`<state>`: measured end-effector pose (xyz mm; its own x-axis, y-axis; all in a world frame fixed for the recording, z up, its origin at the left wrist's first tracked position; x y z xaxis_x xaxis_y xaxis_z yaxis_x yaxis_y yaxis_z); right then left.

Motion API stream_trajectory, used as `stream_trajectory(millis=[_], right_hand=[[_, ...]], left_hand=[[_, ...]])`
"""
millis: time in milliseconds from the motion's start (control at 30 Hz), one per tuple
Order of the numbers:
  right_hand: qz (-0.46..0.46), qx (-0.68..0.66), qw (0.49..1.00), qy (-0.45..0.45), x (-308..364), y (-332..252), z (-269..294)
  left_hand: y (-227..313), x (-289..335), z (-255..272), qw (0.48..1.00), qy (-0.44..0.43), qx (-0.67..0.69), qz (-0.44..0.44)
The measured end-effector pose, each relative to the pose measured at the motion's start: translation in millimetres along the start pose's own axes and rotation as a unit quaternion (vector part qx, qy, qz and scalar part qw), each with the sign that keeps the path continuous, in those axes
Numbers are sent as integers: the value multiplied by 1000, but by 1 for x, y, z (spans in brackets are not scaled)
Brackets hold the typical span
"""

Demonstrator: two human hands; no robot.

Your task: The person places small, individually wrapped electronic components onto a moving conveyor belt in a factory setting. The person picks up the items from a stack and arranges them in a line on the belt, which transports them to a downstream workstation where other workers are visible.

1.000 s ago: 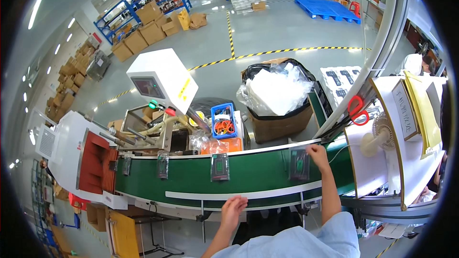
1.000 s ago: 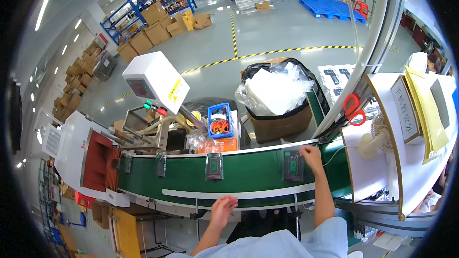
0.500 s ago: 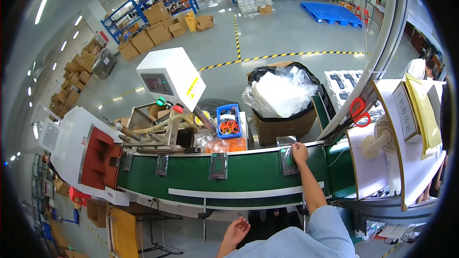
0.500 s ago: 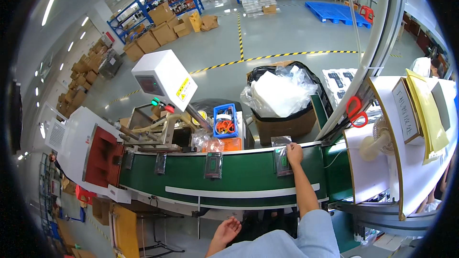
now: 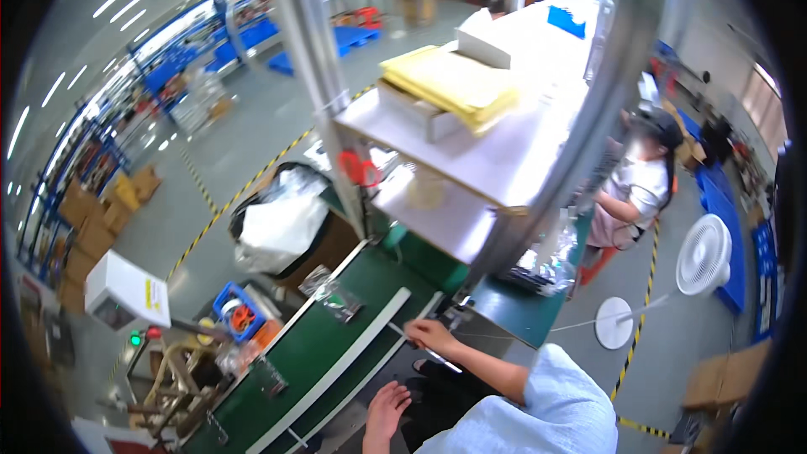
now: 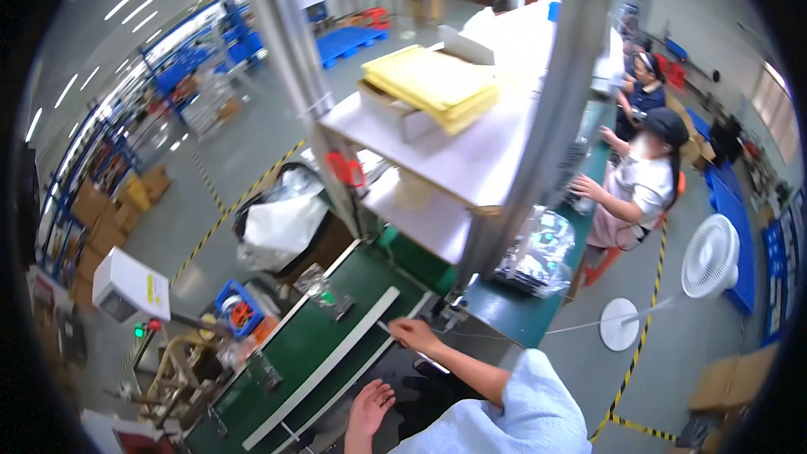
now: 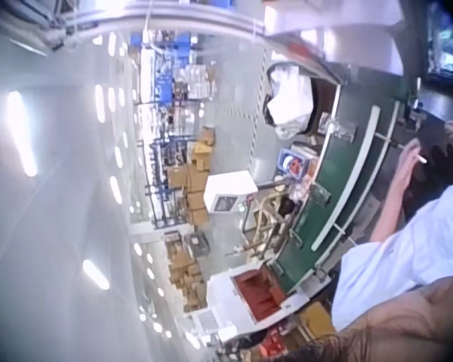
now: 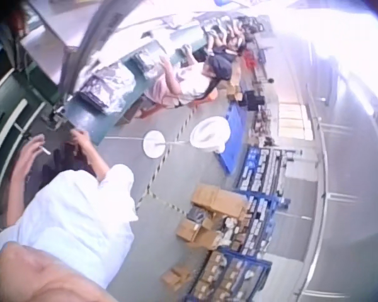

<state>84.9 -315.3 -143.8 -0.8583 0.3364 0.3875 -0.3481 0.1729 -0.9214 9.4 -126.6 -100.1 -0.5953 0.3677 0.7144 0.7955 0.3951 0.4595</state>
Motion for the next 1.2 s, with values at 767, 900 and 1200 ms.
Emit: stream_trajectory(millis=[767,900,1200], right_hand=[[-197,-230,950,78,6,33,363],[-235,-211,942,112,1,82,381],[-241,-309,920,9,18,70,388]], left_hand=[[-156,-279,-335,820,-69,-565,-58],[-161,-250,-344,816,-18,-573,-72],[-204,-238,-319,886,-61,-456,64]])
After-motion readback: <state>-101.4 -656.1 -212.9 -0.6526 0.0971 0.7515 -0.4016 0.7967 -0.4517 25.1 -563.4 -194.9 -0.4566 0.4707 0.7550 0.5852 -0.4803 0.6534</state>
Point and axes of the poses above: each hand's wrist, its own x-axis away from the middle knuckle, its own z-axis out of the back of the hand, y = z × x, the point moved 10 cm from there along -x, towards the middle knuckle, and after that the axes turned 12 degrees about y, right-handed, at the moved point
